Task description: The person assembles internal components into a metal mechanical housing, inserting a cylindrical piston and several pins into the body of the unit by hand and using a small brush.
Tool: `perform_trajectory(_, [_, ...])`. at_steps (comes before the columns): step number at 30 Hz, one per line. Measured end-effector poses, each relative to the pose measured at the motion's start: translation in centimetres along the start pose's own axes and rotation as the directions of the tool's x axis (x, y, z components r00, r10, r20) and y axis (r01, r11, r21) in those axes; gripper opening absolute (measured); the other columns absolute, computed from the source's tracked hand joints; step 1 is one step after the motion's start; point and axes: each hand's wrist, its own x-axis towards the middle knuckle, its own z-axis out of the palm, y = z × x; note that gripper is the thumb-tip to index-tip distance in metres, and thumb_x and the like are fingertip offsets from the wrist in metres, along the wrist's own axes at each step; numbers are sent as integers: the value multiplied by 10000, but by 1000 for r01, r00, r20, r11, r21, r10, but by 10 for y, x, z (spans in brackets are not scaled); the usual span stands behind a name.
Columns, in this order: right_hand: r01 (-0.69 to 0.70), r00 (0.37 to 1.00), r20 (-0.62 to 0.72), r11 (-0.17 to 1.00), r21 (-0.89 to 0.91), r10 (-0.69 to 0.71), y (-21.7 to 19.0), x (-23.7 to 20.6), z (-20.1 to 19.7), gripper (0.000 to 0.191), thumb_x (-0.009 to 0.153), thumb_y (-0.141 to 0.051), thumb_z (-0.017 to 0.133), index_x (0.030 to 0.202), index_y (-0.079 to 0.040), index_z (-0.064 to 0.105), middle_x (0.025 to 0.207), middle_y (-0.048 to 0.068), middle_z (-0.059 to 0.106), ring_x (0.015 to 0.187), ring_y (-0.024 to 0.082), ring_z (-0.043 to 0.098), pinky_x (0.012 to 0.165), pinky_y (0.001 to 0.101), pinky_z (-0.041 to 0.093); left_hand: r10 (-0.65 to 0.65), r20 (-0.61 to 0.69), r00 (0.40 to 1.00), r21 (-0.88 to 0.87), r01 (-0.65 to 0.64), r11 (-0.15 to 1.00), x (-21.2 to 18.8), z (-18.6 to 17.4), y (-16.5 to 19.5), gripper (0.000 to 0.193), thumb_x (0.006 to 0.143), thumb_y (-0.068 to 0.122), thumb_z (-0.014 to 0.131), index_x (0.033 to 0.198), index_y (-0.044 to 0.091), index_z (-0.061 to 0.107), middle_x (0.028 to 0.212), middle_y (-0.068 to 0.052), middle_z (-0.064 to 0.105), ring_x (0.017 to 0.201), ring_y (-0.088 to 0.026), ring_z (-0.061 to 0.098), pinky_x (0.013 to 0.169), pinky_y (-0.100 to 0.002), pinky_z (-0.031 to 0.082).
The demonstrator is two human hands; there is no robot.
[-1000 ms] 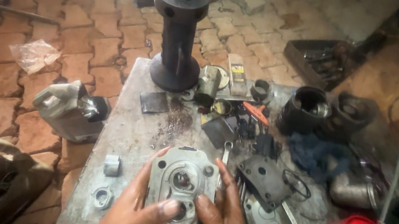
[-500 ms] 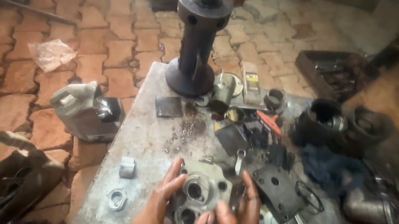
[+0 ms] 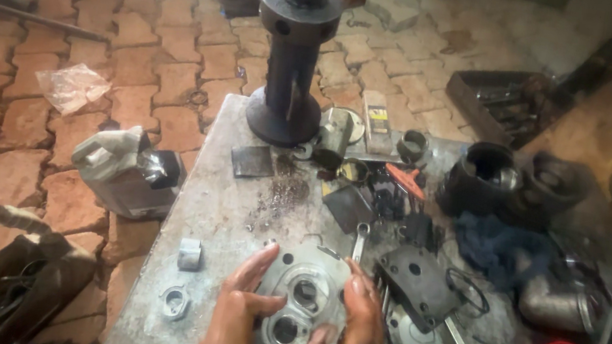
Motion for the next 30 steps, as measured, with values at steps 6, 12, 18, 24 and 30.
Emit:
perform_trajectory(6, [767, 639, 363, 531, -360, -678, 5, -11, -11, 431, 1101, -341, 480, 1311, 23, 575, 1444, 155, 604, 1376, 211, 587, 1179, 328, 427, 58, 53, 997, 43, -60, 997, 5, -6, 1, 411, 664, 135, 878, 869, -10, 553, 1303, -348, 639, 1199, -406, 715, 931, -420, 602])
perform_trajectory(12, [-13, 1000, -2, 999, 44, 13, -10, -10, 4, 499, 919, -331, 530, 1256, 14, 657, 1204, 139, 688, 1145, 207, 627, 1015, 336, 441, 122, 101, 987, 55, -128, 990, 8, -7, 2, 380, 744, 150, 835, 861, -11, 511, 1306, -334, 655, 1180, -402, 732, 931, -400, 610])
perform_trajectory(18, [-99, 995, -12, 988, 119, 102, -18, -17, 8, 511, 913, -339, 519, 1277, -1, 637, 1188, 129, 675, 1133, 205, 628, 996, 343, 454, 131, 142, 981, 37, -137, 990, 8, -10, 1, 365, 758, 150, 827, 848, -7, 511, 1332, -336, 648, 1235, -421, 702, 991, -424, 584])
perform_trajectory(24, [-230, 969, 185, 871, 434, 163, -1, 7, -11, 585, 997, -386, 498, 1412, 6, 625, 1279, 231, 695, 1157, 354, 638, 988, 480, 477, 70, 255, 964, -202, -17, 979, 14, -19, -7, 369, 795, 172, 870, 959, 4, 584, 1514, -348, 462, 1410, -412, 530, 1121, -439, 465])
perform_trajectory(30, [-47, 967, 257, 981, 190, -4, -8, 28, -25, 583, 918, -342, 508, 1367, 22, 579, 1271, 151, 677, 1158, 252, 637, 1008, 396, 471, -180, 570, 801, -374, 449, 812, 22, -40, -19, 597, 759, 74, 835, 1275, -13, 549, 1594, -285, 379, 1508, -353, 379, 1204, -424, 324])
